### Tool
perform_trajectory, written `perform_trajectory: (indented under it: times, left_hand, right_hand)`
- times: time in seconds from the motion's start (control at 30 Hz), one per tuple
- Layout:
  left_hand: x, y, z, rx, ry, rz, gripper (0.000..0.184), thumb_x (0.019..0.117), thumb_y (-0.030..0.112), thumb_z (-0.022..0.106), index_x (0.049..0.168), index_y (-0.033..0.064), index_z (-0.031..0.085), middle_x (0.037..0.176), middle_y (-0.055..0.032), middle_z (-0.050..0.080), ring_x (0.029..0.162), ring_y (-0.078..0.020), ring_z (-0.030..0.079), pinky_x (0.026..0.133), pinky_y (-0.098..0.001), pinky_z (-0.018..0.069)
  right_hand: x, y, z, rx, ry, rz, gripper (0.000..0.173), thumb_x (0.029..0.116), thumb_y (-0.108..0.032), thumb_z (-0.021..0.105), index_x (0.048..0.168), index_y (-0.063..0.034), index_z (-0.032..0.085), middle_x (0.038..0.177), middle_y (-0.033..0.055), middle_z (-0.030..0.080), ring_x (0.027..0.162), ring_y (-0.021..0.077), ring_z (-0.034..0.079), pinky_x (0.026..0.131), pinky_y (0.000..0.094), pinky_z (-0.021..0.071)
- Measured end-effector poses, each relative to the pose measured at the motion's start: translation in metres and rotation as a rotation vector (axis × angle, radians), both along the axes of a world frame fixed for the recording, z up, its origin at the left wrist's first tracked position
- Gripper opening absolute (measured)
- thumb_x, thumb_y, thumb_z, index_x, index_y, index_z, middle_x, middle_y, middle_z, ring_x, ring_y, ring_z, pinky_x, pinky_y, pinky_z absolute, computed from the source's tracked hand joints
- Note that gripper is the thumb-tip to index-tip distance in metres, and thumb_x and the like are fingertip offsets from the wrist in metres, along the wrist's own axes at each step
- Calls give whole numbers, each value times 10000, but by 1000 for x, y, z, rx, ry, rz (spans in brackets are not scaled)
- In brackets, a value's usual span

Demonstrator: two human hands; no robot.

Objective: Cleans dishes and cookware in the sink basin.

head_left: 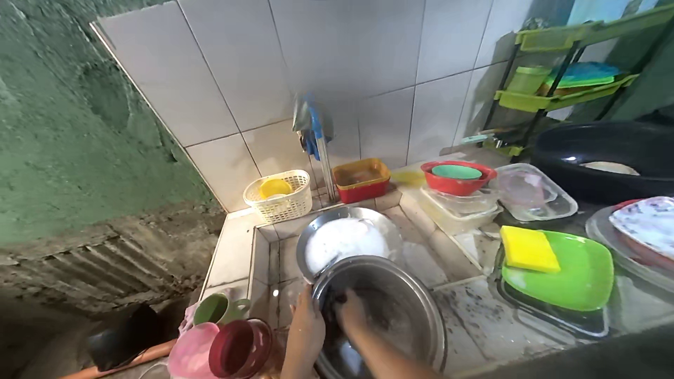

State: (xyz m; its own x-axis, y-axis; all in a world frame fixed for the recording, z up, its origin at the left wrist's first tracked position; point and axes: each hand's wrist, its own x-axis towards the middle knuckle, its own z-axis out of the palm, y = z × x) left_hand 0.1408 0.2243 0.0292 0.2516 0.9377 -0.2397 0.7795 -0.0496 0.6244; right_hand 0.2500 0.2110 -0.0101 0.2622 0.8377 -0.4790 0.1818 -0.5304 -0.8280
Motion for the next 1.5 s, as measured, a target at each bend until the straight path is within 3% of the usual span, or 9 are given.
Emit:
perform_trajectory:
  times: [0.13, 0.27, 0.57, 0.67, 0.93, 1.07, 1.23, 1.43, 1.5]
  left_hand:
    - [-2, 1, -7, 6, -29, 29, 486, 1101, 117, 352, 1576, 17, 316, 1626, -203, 328, 1525, -318, 294, 1254, -507, 184]
    - [-2, -1, -9, -4, -67, 61, 471, 1104, 117, 353, 1564, 15, 342, 1622, -195, 340, 1519, -306, 311, 1247, -501, 210]
    - [0, -31, -5, 30, -15, 195, 496, 1093, 77, 349, 1569, -33, 269, 1571, -262, 379, 1448, -343, 424, 1189, -438, 361]
    - [5, -47, 0, -30, 57, 231, 568, 1077, 58, 384, 1592, -37, 166, 1611, -264, 305, 1438, -337, 443, 1159, -415, 402]
    - [-13, -3, -7, 45, -1, 18, 485, 1113, 211, 364, 1516, -57, 379, 1554, -256, 411, 1487, -355, 353, 1248, -493, 220]
    - [-5, 15, -11, 6, -220, 41, 449, 1131, 192, 284, 1492, -23, 441, 1514, -238, 470, 1450, -338, 408, 1232, -504, 228]
    - [-2, 18, -15, 40, -208, -28, 453, 1124, 165, 264, 1515, 31, 449, 1583, -192, 410, 1519, -338, 298, 1253, -584, 80]
    - [-5, 15, -16, 19, -264, 11, 446, 1125, 188, 282, 1472, -4, 487, 1544, -224, 440, 1477, -348, 359, 1242, -541, 159]
    - [-4, 16, -13, 15, -257, 16, 446, 1125, 191, 287, 1469, -14, 483, 1545, -237, 429, 1478, -361, 350, 1244, -543, 152]
  right_hand:
    - [31, -23, 18, -92, -384, 1033, 350, 967, -94, 666, 1280, 59, 630, 1266, 329, 616, 1209, 496, 578, 996, 689, 427]
    - [32, -23, 14, 16, -421, 1111, 310, 964, -60, 656, 1259, 38, 647, 1248, 315, 632, 1192, 498, 591, 983, 700, 433]
    - [5, 16, -2, 137, 117, -828, 334, 1043, -87, 568, 1335, 66, 515, 1224, 271, 637, 1149, 356, 631, 985, 476, 498]
    - [4, 25, -5, 155, 209, -1097, 400, 1060, -159, 569, 1392, 48, 489, 1226, 265, 645, 1124, 347, 644, 978, 464, 497]
    - [22, 1, 3, 33, -382, 900, 338, 991, -83, 627, 1310, 31, 620, 1316, 296, 610, 1254, 450, 571, 1062, 628, 418]
    - [38, -13, 8, 38, -390, 1227, 314, 953, -31, 667, 1258, 45, 657, 1267, 312, 626, 1214, 483, 579, 1023, 666, 416]
    - [42, 0, -17, 258, 15, 706, 228, 938, -13, 689, 1157, 50, 684, 1165, 195, 677, 1091, 251, 634, 1005, 432, 484]
    - [4, 12, -7, 462, 536, -894, 334, 975, 50, 611, 1281, 112, 493, 1140, 218, 582, 955, 212, 593, 838, 321, 508]
    - [-2, 16, -2, 421, 597, -960, 372, 1007, 12, 587, 1349, 80, 456, 1183, 210, 576, 976, 210, 604, 848, 322, 522]
